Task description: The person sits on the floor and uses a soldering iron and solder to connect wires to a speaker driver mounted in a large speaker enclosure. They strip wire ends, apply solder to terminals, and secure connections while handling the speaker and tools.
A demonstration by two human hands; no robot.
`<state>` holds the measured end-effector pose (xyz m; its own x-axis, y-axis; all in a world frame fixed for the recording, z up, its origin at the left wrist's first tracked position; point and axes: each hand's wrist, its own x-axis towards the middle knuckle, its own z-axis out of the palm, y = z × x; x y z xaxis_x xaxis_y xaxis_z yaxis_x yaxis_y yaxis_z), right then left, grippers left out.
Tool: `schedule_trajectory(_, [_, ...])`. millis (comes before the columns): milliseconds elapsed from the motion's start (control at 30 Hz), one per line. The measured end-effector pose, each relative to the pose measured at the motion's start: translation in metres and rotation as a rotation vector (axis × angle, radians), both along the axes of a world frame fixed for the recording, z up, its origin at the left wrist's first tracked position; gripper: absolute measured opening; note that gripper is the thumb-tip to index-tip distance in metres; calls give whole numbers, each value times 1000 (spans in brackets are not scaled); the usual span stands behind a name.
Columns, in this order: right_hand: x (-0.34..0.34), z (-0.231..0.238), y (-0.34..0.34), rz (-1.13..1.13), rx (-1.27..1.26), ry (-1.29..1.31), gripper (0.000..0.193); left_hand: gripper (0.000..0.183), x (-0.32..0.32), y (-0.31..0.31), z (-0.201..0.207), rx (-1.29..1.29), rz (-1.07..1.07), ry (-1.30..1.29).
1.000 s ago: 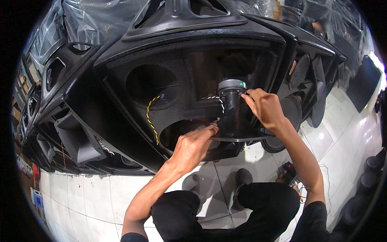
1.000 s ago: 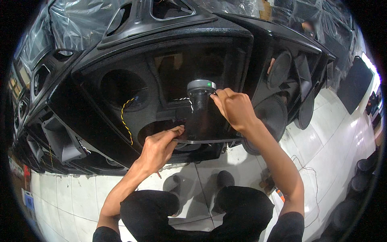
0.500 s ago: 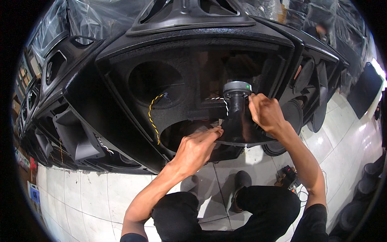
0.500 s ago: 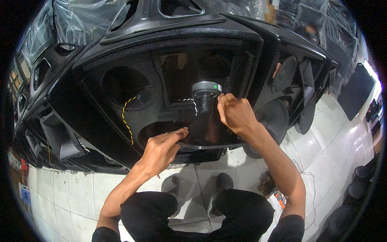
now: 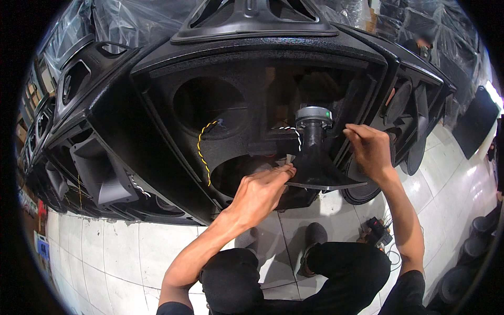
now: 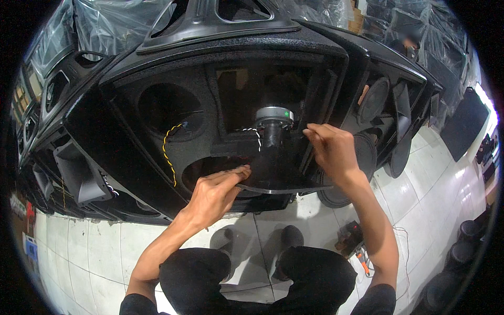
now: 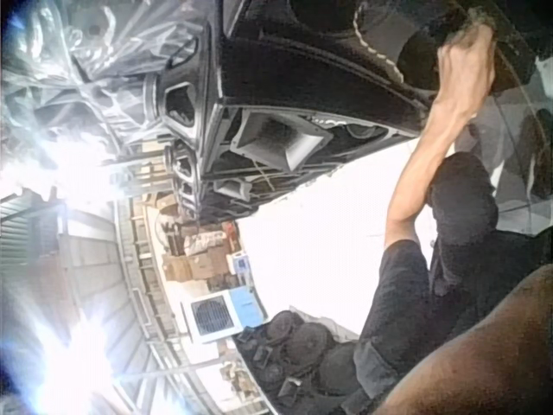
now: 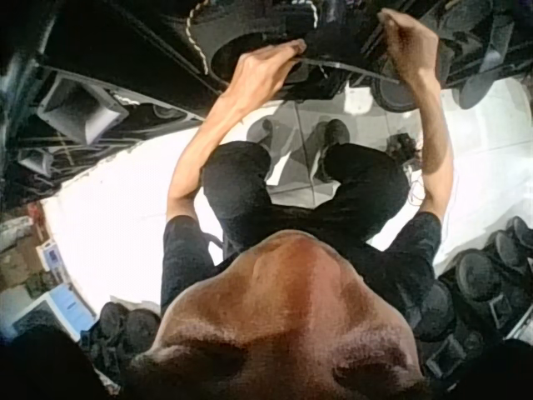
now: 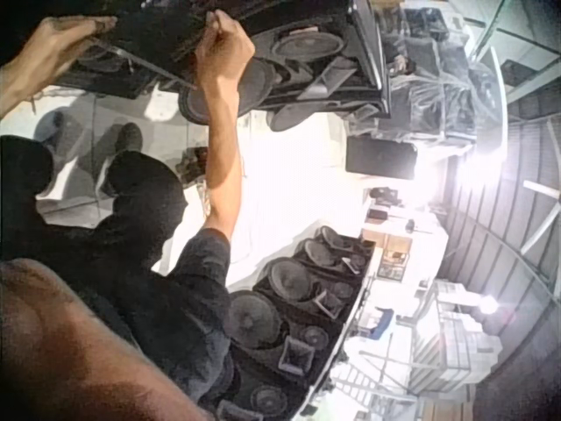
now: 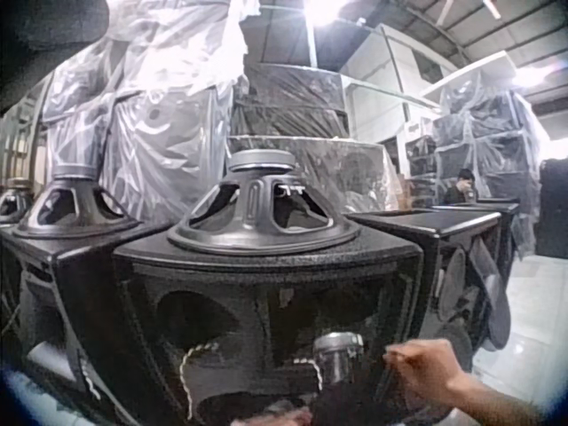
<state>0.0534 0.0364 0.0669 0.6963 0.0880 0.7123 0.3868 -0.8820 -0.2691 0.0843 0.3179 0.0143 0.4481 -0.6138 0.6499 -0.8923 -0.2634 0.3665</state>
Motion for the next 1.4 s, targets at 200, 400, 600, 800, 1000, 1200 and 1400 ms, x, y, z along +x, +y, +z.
schedule_trajectory(200, [-20, 6, 10, -82, 152, 218, 19, 31, 0, -1, 1, -7, -5, 6])
schedule_trajectory(400, [-60, 13, 19, 192, 241, 151, 33, 30, 0, -3, 1, -23, 7, -74])
schedule_trajectory(600, [-86, -2, 31, 50, -149, 88, 31, 32, -8, -10, 11, 12, 95, -203])
schedule_trajectory(800, [-88, -53, 10, -98, 263, 46, 24, 43, -16, -24, 28, -126, 127, -264])
schedule_trajectory(1000, [-69, -95, 6, -73, 377, -85, 29, 53, -20, -29, 21, -278, 131, -58])
schedule_trajectory(1200, [-39, -145, 7, 56, 763, -163, 28, 60, -25, -38, 17, -342, 56, 113])
schedule_trajectory(1400, [-18, -187, 0, 40, 920, -117, 23, 37, -26, -50, 17, -213, -49, -111])
